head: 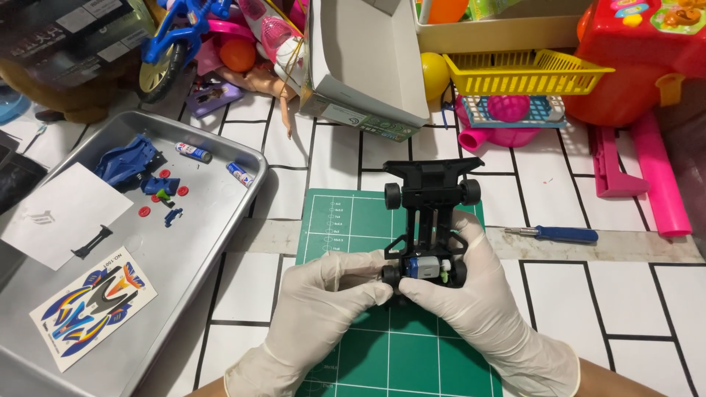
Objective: Assembling a toy car chassis by installing batteries and snapping on plastic covers.
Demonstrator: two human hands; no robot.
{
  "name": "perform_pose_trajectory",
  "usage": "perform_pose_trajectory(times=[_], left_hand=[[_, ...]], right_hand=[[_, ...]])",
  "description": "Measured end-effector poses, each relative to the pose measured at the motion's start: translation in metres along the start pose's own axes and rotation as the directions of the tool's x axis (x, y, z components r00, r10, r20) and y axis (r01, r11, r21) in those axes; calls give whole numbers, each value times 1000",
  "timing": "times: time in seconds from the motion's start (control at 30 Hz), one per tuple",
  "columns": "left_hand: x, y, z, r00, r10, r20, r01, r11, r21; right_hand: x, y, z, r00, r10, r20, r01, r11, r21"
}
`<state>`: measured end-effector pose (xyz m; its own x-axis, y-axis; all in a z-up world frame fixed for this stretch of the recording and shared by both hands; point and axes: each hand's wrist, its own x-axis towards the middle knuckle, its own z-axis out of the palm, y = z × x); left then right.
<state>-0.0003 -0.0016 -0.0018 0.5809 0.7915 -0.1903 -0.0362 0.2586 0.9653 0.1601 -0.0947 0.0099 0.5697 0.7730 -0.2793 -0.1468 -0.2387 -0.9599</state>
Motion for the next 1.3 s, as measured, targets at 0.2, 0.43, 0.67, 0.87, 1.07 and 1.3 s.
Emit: perform_pose_trajectory(times=[0.2, 0.43, 0.67, 0.87, 1.07, 1.3], left_hand=[[2, 7, 2, 995, -89, -55, 86, 995, -44], [4, -14, -8, 995, 101, -7, -101, 995, 19], [2, -25, -8, 985, 173, -6, -173, 984, -30], [2, -32, -8, 975, 223, 2, -223, 974, -50], [1, -32, -8, 976, 218, -3, -218, 975, -40], [1, -36, -8, 972, 234, -5, -234, 972, -35]], right_hand=[[2, 1, 0, 1000, 1, -11, -2, 999, -37], [0, -1, 1, 1000, 8, -17, -9, 999, -38], [-3, 5, -1, 999, 27, -26, -29, 995, -93], [-3, 11, -2, 1000, 5, -26, -7, 996, -87], [-4, 15, -3, 999, -22, -31, 18, 991, -130], [-5, 12, -3, 998, -45, -34, 38, 983, -181]])
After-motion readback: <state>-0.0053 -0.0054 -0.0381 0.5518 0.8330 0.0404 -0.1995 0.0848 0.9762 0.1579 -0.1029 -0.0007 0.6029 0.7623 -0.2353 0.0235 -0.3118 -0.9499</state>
